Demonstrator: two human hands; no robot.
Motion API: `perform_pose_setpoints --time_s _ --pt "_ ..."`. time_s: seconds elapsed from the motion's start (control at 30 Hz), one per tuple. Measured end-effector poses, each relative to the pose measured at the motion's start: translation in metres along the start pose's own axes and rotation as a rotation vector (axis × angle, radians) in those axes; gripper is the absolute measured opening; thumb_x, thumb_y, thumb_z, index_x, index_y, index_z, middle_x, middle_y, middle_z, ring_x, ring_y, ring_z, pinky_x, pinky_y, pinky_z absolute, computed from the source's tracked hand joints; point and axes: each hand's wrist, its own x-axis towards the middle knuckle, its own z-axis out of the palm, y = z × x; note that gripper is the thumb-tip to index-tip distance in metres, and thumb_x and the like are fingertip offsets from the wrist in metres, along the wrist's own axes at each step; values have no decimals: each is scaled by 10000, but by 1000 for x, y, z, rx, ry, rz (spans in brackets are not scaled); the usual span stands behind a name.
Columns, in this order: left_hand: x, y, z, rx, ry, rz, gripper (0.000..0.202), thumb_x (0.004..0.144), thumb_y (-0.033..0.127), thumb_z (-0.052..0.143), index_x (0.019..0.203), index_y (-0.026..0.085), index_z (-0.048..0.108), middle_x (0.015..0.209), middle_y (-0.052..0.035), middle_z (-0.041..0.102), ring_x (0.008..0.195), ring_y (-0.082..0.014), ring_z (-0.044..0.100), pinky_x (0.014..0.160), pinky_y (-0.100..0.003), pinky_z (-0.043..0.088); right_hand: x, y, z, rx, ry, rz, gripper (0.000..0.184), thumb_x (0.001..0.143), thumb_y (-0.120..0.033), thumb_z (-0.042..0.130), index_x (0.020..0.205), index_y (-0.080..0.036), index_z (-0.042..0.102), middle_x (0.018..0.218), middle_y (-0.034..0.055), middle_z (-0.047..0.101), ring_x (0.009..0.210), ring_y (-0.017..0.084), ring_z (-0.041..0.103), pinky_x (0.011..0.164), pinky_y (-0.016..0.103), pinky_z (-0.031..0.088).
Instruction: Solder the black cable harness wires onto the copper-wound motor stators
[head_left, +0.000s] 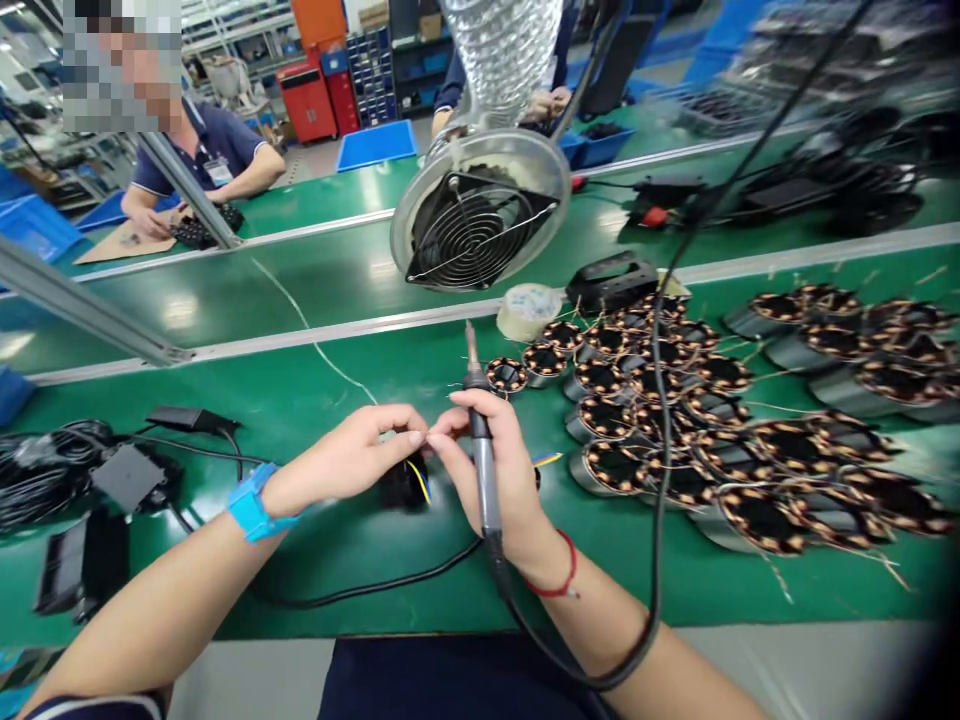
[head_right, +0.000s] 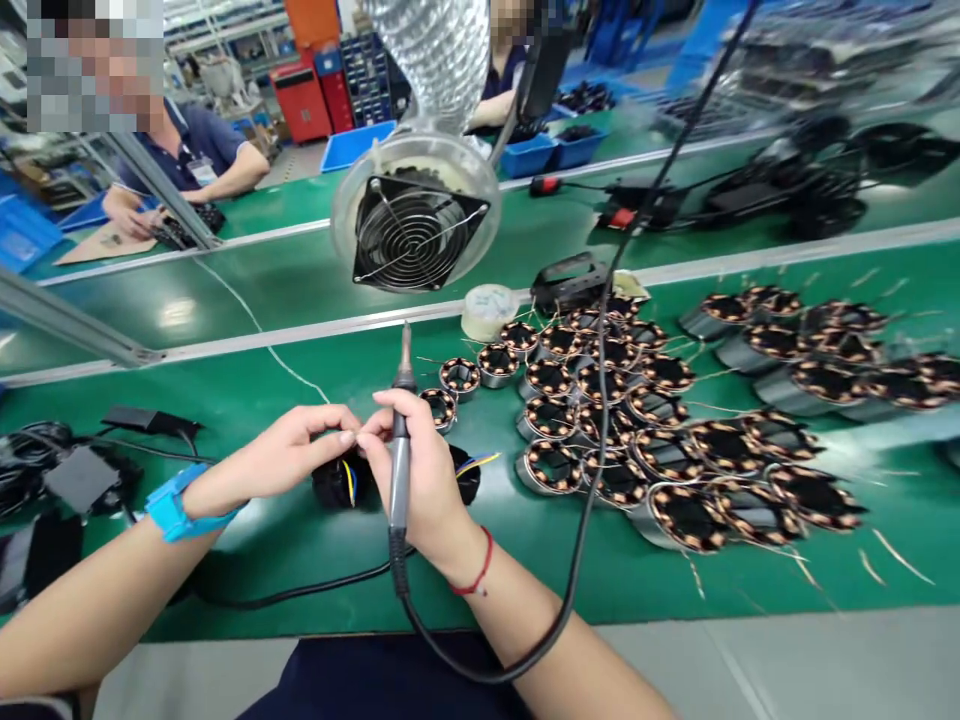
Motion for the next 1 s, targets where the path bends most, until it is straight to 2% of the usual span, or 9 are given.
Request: perform_pose_setpoints --time_s 0.1,0.2,0.27,0.37,0.43,0.53,0.67,0.83,1.0 --pt "6 3 6 -191 -47 -47 252 907 387 541 878 143 599 763 -3 615 724 -113 549 694 -235 422 1 0 -3 -37 56 -36 366 920 -115 569 1226 -277 450 859 -25 574 762 125 593 701 248 517" --pt "13 4 13 -258 39 -90 190 843 319 606 800 135 582 644 32 534 610 -79 471 596 -203 369 2 1 -9 -104 78 -43 361 910 -124 588 1220 -264 466 868 -23 591 788 127 605 731 249 516" --pt "22 1 15 -295 90 -112 169 806 282 618 744 134 568 609 42 500 570 -67 429 564 -196 339 5 0 -17 -181 45 -8 342 915 -160 596 1224 -254 481 901 -11 621 827 140 626 754 262 521" --pt "41 -11 13 -257 191 -85 130 773 233 608 703 132 566 627 37 516 588 -69 440 581 -200 346 13 -4 -39 -363 11 56 313 951 -242 569 1259 -244 508 968 16 681 882 168 659 787 292 529" --pt "55 -22 11 -173 242 -58 110 769 213 600 700 130 577 649 33 545 613 -73 458 600 -205 351 18 -8 -54 -520 29 90 342 977 -297 540 1316 -257 517 903 12 699 795 178 673 745 309 534" --pt "71 -36 9 -112 241 -45 100 775 199 598 701 132 586 640 40 553 606 -73 455 595 -209 343 18 -9 -68 -675 63 -8 350 966 -332 566 1309 -266 577 883 31 688 725 197 656 735 353 524" --pt "80 -41 8 -113 256 -52 92 780 183 599 704 131 599 665 27 581 630 -80 487 609 -210 364 10 2 -72 -606 77 -222 308 902 -186 625 1205 -229 659 928 75 681 795 220 641 724 363 496" --pt "81 -35 9 -115 174 -123 108 797 188 592 711 126 615 629 21 596 593 -81 508 574 -204 366 2 19 -73 -544 163 -255 329 830 -168 669 1156 -207 691 874 61 686 636 180 613 586 317 474" --pt "84 -31 9 -136 179 -144 121 792 140 592 676 118 617 599 25 591 572 -76 508 563 -199 363 -1 23 -74 -569 134 -240 296 839 -201 662 1131 -210 711 805 58 685 603 182 596 516 305 436"
